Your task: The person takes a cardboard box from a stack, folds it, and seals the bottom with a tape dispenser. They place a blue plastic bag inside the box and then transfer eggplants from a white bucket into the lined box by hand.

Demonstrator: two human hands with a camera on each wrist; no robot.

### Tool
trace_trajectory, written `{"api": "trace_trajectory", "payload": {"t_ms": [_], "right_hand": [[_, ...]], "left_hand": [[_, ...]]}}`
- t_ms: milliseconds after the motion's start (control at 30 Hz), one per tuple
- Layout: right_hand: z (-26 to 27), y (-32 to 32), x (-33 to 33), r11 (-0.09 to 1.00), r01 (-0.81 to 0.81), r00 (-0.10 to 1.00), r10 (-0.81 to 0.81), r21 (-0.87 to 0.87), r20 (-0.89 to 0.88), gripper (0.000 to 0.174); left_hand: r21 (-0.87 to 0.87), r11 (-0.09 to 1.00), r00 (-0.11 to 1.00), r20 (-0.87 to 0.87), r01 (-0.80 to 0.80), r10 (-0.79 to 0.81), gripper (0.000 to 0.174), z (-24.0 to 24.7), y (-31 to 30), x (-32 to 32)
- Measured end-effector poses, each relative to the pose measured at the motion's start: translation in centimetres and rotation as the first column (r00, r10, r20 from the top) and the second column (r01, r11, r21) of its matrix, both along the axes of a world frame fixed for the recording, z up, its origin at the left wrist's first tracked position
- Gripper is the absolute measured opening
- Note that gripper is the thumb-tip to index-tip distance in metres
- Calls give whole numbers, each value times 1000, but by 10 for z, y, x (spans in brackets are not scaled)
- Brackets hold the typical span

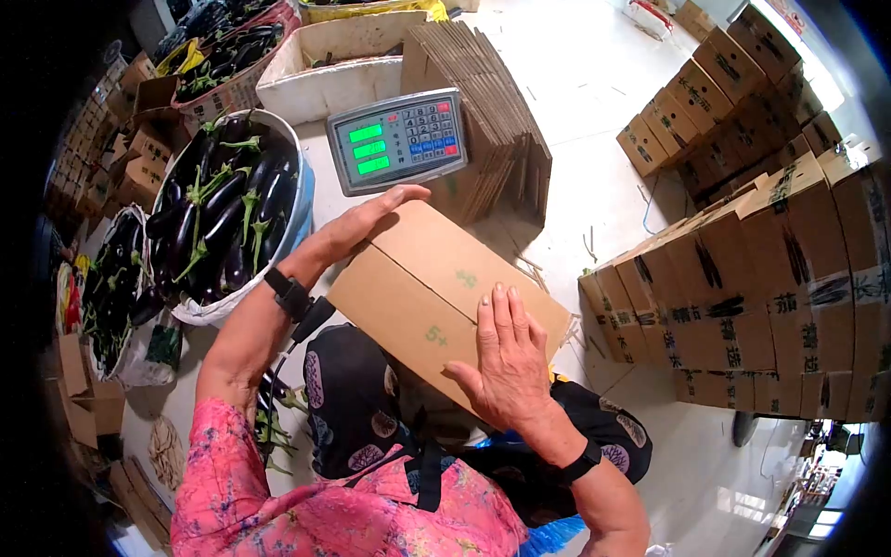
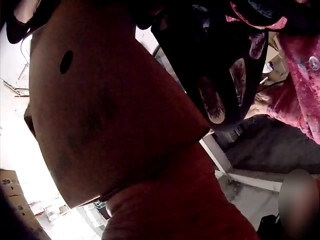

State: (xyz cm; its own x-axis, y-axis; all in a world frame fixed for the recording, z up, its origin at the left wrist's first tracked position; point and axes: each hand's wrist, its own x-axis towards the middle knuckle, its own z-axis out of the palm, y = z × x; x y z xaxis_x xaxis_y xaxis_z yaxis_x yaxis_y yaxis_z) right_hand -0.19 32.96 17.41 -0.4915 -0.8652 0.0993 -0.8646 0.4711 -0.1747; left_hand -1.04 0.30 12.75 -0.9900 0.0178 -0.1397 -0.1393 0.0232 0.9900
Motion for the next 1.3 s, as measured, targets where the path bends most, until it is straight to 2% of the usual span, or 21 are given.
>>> {"api": "trace_trajectory", "payload": {"t_ms": [67,167,267,333,467,500,600,733,767,867,933,1000,1067,1133,1167,1233,1267,1300], "right_hand": [[3,-4,-4,1000,-28,1000,28,-5,14,88],[6,-9,-10,999,-45,999,45,-6,16,85],[7,-9,-14,998,-53,998,54,-14,12,81],[7,-9,-15,998,-55,998,55,-28,9,79],[7,-10,-17,998,-53,998,54,-44,12,77],[6,-9,-18,996,-60,998,60,-62,10,76],[3,-6,-19,996,-64,998,65,-69,13,76],[-6,-1,-32,993,-93,996,92,-72,-11,74],[-5,1,-41,989,-117,993,119,-95,14,62],[12,19,-72,927,93,983,-28,-365,180,53],[44,40,-87,867,340,923,-234,-364,305,47],[68,69,-100,859,463,831,-336,-217,443,44],[82,100,-107,878,477,788,-413,-28,456,36],[53,145,-122,865,499,798,-482,53,361,37],[42,163,-125,849,520,784,-518,92,342,37],[18,190,-124,797,575,714,-600,186,361,37],[-11,212,-126,820,558,754,-564,124,336,37],[-33,224,-124,799,580,721,-594,159,357,38]], "left_hand": [[68,996,998,15,62,-63,61,4,0,8],[159,986,995,81,44,-57,53,11,-5,12],[-154,987,997,-59,43,-52,44,-5,-7,3],[-268,963,993,-116,-14,-18,40,-5,-3,2],[-543,835,983,-184,-89,-15,32,15,6,0],[-577,800,972,-233,-166,34,28,17,14,-1],[-701,668,957,-285,-251,61,25,6,21,-6],[-598,732,910,-408,-326,73,19,6,19,-3],[-592,732,908,-412,-336,84,19,6,18,-2],[-572,733,901,-414,-368,129,19,6,16,2],[-555,734,898,-405,-391,173,19,9,13,6],[-571,701,889,-404,-428,215,19,6,6,8],[-600,677,895,-386,-427,222,20,7,5,8],[-615,644,873,-449,-455,189,22,1,4,4],[-584,688,890,-403,-431,215,22,3,6,5],[-596,688,901,-375,-414,217,22,7,7,7],[-603,690,908,-363,-400,209,22,7,6,6],[-581,713,912,-349,-392,217,21,3,5,6]]}}
